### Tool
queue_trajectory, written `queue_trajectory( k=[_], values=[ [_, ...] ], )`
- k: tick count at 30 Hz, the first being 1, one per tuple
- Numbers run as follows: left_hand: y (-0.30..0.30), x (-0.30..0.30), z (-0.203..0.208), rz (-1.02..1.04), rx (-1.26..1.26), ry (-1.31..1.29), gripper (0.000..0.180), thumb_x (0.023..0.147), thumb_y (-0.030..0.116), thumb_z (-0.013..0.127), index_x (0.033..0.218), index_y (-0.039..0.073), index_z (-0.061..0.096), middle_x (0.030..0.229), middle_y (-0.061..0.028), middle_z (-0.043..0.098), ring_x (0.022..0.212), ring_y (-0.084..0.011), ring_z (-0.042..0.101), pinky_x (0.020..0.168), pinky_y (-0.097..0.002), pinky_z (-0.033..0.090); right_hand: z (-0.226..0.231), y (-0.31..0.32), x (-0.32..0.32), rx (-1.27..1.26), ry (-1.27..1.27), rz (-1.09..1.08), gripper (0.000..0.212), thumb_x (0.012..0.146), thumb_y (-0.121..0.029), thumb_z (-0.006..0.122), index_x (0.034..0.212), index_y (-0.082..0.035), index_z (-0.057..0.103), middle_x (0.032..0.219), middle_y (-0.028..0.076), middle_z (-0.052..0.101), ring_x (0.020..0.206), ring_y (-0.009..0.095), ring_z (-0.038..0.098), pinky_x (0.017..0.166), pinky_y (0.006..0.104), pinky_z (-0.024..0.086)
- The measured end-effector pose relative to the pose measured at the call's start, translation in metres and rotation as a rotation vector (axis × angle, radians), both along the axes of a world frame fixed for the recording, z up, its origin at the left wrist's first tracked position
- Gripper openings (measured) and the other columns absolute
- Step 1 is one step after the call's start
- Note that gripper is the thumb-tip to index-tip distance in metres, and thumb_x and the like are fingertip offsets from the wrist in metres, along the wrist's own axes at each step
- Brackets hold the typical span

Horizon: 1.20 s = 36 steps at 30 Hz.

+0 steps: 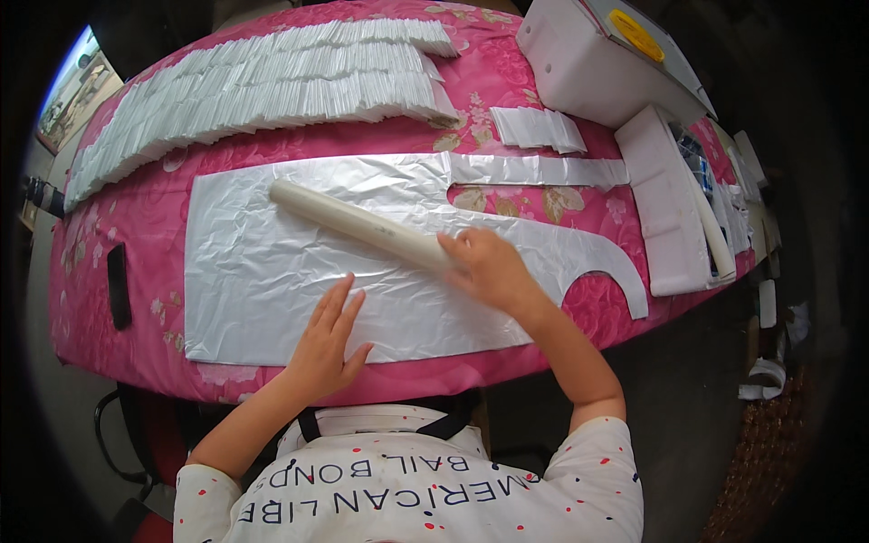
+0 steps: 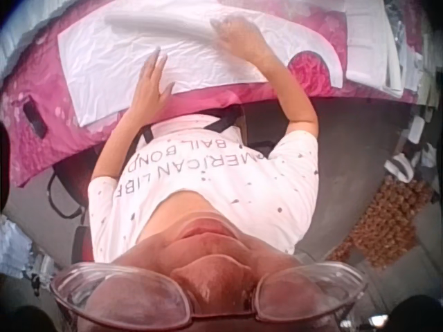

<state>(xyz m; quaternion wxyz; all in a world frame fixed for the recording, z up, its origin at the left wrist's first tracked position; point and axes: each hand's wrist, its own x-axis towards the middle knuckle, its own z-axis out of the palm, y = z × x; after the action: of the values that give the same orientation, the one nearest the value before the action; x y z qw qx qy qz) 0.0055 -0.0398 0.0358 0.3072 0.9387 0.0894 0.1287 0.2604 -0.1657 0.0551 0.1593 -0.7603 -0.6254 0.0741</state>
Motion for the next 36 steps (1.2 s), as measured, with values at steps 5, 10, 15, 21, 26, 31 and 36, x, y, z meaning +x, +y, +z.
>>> queue_trajectory(
  k=[5, 10, 15, 21, 26, 31, 36],
  values=[
    [-0.016, 0.010, -0.017, 0.062, -0.036, 0.075, 0.079, 0.080, 0.029, 0.059, 0.141, 0.002, 0.016, 0.146, -0.0272, 0.003, 0.135, -0.0437, 0.004, 0.108, -0.0472, 0.012, -0.008, -0.057, -0.087, -0.054, 0.367, -0.177, 0.053, 0.077, -0.028, 0.066, 0.118, 0.002, 0.051, 0.090, 0.017, 0.056, 0.082, 0.032, 0.056, 0.072, 0.0374, 0.047],
    [-0.027, 0.046, -0.020, -0.032, 0.030, -0.001, 0.081, 0.076, 0.035, 0.060, 0.140, 0.002, 0.022, 0.145, -0.0286, 0.001, 0.134, -0.0454, 0.003, 0.108, -0.0483, 0.013, -0.034, -0.063, -0.089, 0.228, 0.309, -0.042, 0.041, 0.081, -0.023, 0.059, 0.112, 0.002, 0.055, 0.115, 0.021, 0.053, 0.107, 0.035, 0.049, 0.093, 0.0407, 0.038],
    [-0.042, 0.073, -0.014, -0.071, 0.107, 0.012, 0.076, 0.072, 0.030, 0.063, 0.135, 0.001, 0.031, 0.145, -0.0272, 0.004, 0.134, -0.0446, 0.004, 0.108, -0.0482, 0.016, -0.061, -0.108, 0.017, 0.193, -0.098, -0.170, 0.042, 0.083, -0.016, 0.054, 0.122, 0.000, 0.050, 0.131, 0.018, 0.044, 0.124, 0.033, 0.039, 0.104, 0.0397, 0.029],
    [-0.048, 0.079, -0.008, -0.067, 0.143, 0.054, 0.070, 0.071, 0.028, 0.064, 0.130, 0.001, 0.038, 0.145, -0.0267, 0.007, 0.135, -0.0437, 0.004, 0.108, -0.0477, 0.017, -0.055, -0.217, 0.126, 0.124, -0.162, -0.723, 0.035, 0.087, -0.013, 0.047, 0.118, 0.002, 0.052, 0.126, 0.018, 0.049, 0.120, 0.031, 0.044, 0.102, 0.0364, 0.032],
    [-0.050, 0.080, -0.007, -0.073, 0.140, 0.063, 0.067, 0.071, 0.028, 0.063, 0.128, 0.000, 0.041, 0.145, -0.0266, 0.007, 0.135, -0.0442, 0.004, 0.107, -0.0478, 0.018, -0.057, -0.239, 0.135, 0.236, -0.237, -0.828, 0.027, 0.086, -0.011, 0.050, 0.108, -0.001, 0.060, 0.115, 0.015, 0.058, 0.110, 0.028, 0.053, 0.094, 0.0334, 0.040],
    [-0.049, 0.080, -0.004, -0.091, 0.125, 0.067, 0.065, 0.072, 0.029, 0.063, 0.127, 0.000, 0.043, 0.145, -0.0269, 0.007, 0.134, -0.0448, 0.004, 0.107, -0.0481, 0.017, -0.042, -0.225, 0.128, 0.308, -0.179, -0.962, 0.013, 0.078, -0.009, 0.058, 0.086, 0.000, 0.065, 0.099, 0.013, 0.065, 0.093, 0.030, 0.060, 0.082, 0.0362, 0.046],
    [-0.051, 0.082, -0.008, -0.089, 0.164, 0.058, 0.071, 0.072, 0.032, 0.064, 0.130, 0.001, 0.038, 0.145, -0.0267, 0.006, 0.134, -0.0452, 0.004, 0.107, -0.0479, 0.017, -0.019, -0.176, 0.078, 0.510, -0.140, -0.784, 0.010, 0.073, -0.009, 0.062, 0.081, -0.003, 0.060, 0.087, 0.012, 0.065, 0.078, 0.028, 0.062, 0.071, 0.0342, 0.048]
  ],
)
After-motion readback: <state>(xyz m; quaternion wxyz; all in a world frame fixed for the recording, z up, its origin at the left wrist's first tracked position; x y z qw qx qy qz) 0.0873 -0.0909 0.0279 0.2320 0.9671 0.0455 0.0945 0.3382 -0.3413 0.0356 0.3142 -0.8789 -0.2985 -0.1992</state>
